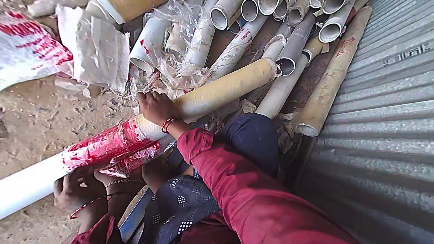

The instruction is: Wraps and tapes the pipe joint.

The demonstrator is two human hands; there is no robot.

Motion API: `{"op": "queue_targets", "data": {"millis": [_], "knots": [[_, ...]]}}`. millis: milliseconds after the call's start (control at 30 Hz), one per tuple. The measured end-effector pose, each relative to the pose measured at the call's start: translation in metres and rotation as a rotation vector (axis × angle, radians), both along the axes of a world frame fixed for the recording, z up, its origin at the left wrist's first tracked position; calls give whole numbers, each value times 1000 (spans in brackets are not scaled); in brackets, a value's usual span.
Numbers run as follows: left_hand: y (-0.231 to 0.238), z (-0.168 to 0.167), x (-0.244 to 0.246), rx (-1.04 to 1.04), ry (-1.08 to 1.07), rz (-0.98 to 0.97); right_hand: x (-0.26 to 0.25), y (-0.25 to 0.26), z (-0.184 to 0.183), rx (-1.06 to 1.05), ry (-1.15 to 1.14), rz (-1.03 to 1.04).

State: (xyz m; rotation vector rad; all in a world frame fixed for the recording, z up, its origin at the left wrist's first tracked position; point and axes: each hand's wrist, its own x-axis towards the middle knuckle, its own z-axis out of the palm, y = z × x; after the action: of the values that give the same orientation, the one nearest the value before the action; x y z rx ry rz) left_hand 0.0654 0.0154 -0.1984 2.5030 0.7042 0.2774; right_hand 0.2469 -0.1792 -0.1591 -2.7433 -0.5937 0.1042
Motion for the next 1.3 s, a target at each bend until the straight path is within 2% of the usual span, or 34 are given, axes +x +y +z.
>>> {"op": "queue_targets", "data": {"millis": [167, 300, 367, 433, 467, 533, 633, 700, 800, 900, 1067, 1300], "knots": [[-35, 3, -9, -67, 62, -140, -5, -3, 1, 104, -25, -56], [-19, -13, -16, -192, -140, -250, -8, 1, -5, 159, -134, -70], [-29, -8, -21, -277, -155, -463, -7, 0, -7, 147, -157, -67], [-61, 2, -26, -305, -95, -721, -6, -1, -7, 131, -177, -64], [-78, 1, -29, -274, -108, -774, -7, -1, -8, 122, -186, -59], [-95, -2, -29, -201, -188, -704, -7, -1, -8, 112, -191, -62], [-79, 9, -20, -297, -237, -407, -10, -2, -10, 93, -203, -59], [-57, 17, -15, -321, -141, -211, -11, -2, -8, 76, -171, -66], [-36, 25, -10, -347, 102, -30, -10, 0, -5, 53, -125, -75], [-25, 19, -11, -360, 147, 104, -11, -1, -6, 56, -126, -77], [0, 4, -15, -260, -124, 196, -10, -2, -9, 66, -140, -73], [1, -12, -14, -216, -243, 208, -10, -2, -10, 54, -168, -58]]}}
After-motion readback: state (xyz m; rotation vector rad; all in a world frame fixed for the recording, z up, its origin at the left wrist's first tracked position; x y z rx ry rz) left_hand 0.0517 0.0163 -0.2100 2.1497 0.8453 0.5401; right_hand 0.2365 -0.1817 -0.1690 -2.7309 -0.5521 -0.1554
